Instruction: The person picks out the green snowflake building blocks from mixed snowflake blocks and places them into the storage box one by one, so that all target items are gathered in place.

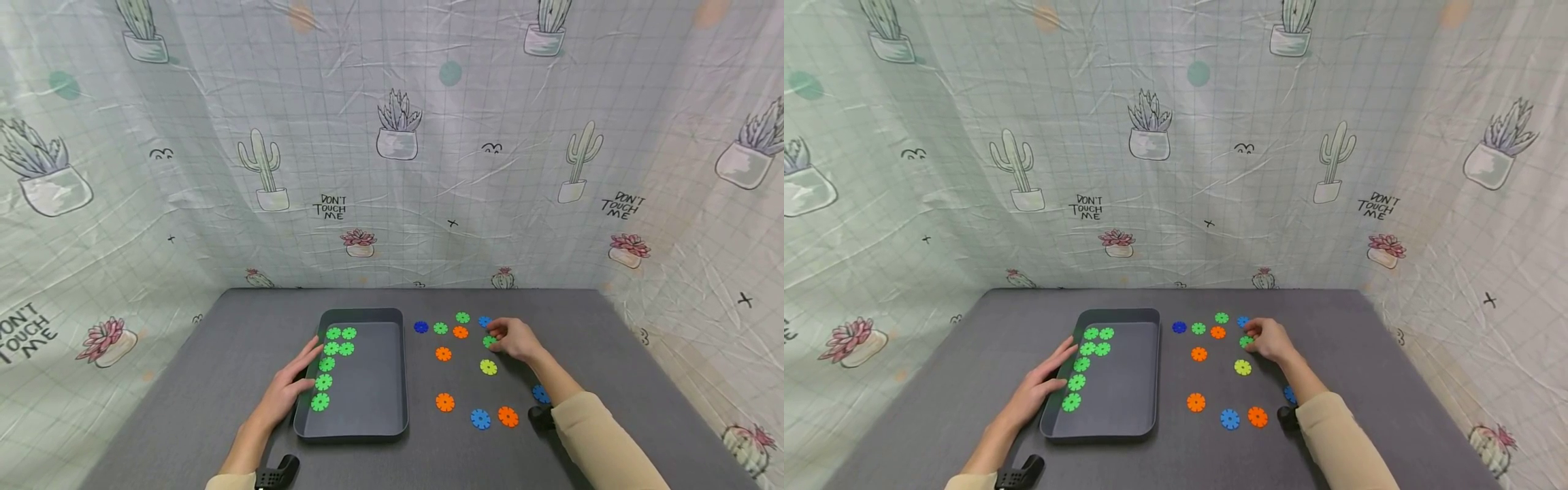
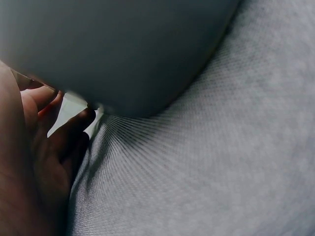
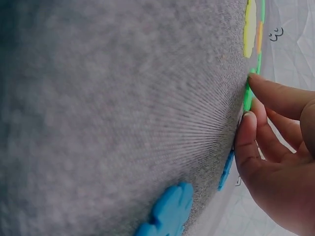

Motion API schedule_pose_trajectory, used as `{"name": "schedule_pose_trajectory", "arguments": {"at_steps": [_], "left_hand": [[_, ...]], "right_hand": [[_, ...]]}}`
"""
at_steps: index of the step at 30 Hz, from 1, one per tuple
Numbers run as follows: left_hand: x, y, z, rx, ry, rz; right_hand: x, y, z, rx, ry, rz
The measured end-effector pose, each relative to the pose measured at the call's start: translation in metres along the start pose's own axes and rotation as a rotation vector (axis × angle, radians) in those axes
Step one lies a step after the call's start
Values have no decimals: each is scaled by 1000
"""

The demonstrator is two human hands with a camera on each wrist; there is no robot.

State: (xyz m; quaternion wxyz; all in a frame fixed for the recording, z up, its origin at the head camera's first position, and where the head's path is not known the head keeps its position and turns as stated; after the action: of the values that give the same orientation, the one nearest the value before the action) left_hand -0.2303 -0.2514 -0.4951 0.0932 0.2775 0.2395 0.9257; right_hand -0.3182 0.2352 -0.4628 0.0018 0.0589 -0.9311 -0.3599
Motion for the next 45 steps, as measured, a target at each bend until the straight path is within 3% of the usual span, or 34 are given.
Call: {"name": "schedule_pose_trajectory", "arguments": {"at_steps": [8, 20, 32, 45], "left_hand": [[-1, 0, -1, 14, -25, 5], [0, 0, -1, 4, 14, 2], [2, -1, 0, 32, 14, 11], [1, -2, -1, 21, 23, 11]], "right_hand": [[-2, -1, -3, -50, -1, 1], [-7, 3, -4, -116, 49, 11], [-11, 10, -21, 98, -16, -67], [-8, -6, -59, 300, -31, -137]]}}
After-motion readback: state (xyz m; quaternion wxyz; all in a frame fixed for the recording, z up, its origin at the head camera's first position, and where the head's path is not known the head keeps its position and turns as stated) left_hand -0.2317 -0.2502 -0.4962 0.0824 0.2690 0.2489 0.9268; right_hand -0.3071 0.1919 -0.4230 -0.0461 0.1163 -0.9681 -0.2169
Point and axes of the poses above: each hand's wrist, its own x-axis towards the middle knuckle, its own y-axis out of the back of the hand, z = x × y, the point moved 1 cm from there along x, towards the middle knuckle, and after that the axes turned 5 degrees about -y, right-handed, at the moved point
